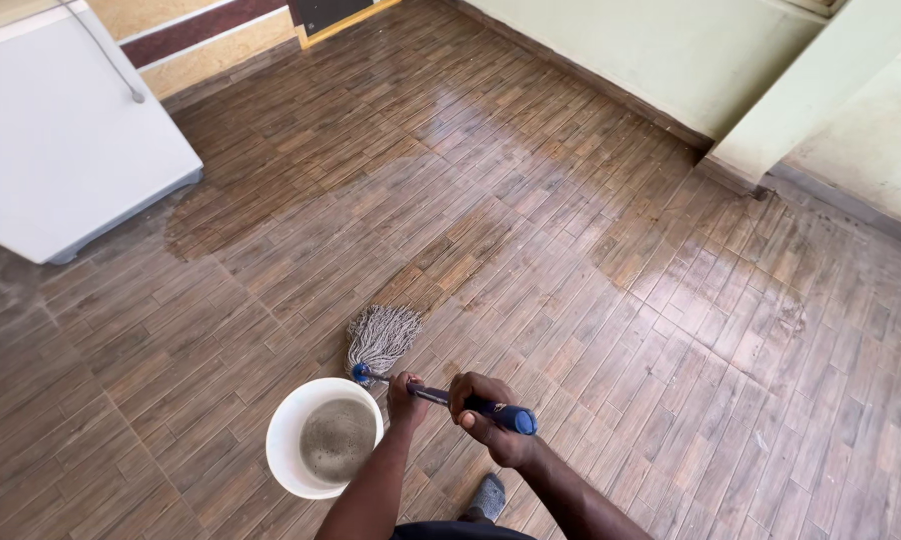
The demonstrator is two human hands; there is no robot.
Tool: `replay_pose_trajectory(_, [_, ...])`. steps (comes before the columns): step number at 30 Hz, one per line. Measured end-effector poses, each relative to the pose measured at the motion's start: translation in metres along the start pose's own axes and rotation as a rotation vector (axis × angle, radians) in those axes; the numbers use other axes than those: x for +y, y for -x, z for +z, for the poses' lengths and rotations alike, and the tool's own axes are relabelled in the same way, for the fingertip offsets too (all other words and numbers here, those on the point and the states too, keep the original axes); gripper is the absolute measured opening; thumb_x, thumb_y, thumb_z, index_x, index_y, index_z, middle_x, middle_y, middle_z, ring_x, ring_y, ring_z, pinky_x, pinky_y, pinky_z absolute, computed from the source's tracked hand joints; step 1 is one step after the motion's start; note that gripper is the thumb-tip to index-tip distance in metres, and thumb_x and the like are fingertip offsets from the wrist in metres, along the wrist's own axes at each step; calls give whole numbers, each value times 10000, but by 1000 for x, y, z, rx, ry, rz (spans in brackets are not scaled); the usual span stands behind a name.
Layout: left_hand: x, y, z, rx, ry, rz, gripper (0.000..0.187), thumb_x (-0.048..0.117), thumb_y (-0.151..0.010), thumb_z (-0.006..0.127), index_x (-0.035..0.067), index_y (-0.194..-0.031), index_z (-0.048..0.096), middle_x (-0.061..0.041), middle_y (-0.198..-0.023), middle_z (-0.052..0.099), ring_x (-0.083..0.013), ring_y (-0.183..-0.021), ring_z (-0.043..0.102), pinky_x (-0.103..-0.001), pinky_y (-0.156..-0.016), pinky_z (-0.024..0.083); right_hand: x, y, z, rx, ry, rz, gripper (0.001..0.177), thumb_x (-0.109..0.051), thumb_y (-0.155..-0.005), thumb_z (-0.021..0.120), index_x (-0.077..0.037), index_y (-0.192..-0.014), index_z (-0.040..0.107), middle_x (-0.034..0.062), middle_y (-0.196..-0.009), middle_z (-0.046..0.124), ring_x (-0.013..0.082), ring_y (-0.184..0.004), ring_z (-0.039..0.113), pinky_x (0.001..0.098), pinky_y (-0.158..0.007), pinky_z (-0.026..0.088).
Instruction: The person mops a tiled floor using a string mop and a bucket of water, dipping the mop into the bucket and wringing the mop head by hand.
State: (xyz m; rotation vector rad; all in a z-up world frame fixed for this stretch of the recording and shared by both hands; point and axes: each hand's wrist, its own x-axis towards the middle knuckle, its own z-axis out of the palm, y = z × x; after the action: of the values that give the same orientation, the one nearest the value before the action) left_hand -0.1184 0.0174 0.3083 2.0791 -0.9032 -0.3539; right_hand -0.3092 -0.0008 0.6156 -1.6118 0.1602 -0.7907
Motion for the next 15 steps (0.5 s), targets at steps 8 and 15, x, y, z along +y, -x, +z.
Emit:
replay_pose_trajectory(8, [25,-13,38,49,106,-214,147,192,-867,595,65,-896,662,-207,-1090,657,-430,-1082,637,-522,-988,495,-20,-17,-67,-79,-222,-87,405,-425,-965,681,-40,-884,588,74,-760,590,232,-760,597,426,-755,512])
replay_pose_trajectory(15, [38,-68,66,540,40,35,66,49,-801,665,49,-852,707,-289,-1170,631,-486,-1181,580,-502,-995,477,-1,-52,-106,-92,-189,-83,404,-254,-995,677,-109,-715,424,31,-643,466,194,-649,456,418,-738,466])
